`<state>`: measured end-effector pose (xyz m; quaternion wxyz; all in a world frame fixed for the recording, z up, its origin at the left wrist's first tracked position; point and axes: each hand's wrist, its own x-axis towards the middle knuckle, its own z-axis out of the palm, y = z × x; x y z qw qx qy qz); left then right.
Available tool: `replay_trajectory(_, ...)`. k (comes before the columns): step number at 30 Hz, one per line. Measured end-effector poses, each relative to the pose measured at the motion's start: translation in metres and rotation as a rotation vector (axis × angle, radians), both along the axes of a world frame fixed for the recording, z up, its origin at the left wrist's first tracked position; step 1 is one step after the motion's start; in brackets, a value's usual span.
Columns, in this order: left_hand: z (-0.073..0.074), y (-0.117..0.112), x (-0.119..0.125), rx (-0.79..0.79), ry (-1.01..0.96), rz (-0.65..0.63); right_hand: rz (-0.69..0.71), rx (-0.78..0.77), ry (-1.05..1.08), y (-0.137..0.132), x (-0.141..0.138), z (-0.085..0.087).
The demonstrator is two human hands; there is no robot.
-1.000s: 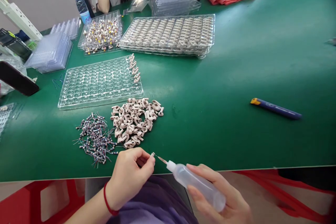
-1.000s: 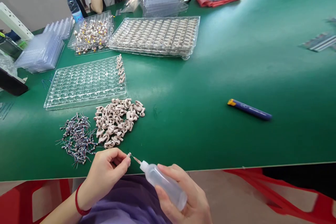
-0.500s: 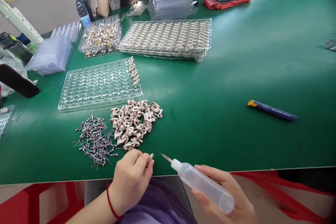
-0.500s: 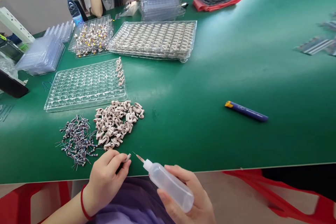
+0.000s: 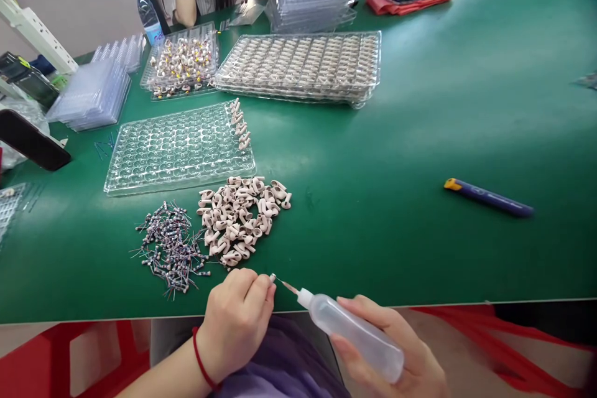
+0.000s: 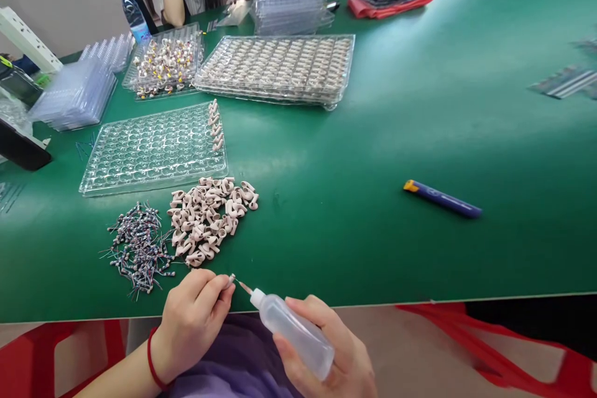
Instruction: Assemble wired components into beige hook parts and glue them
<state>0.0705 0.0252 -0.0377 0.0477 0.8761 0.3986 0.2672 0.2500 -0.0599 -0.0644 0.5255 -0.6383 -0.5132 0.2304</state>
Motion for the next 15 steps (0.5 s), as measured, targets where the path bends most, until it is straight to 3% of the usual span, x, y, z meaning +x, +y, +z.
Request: replay_trajectory(15, 0.0007, -0.0002, -0.0005, -0.034, 0.014, 0.013, 0.010, -0.032, 0.085, -0.0002, -0.0004, 0.0006)
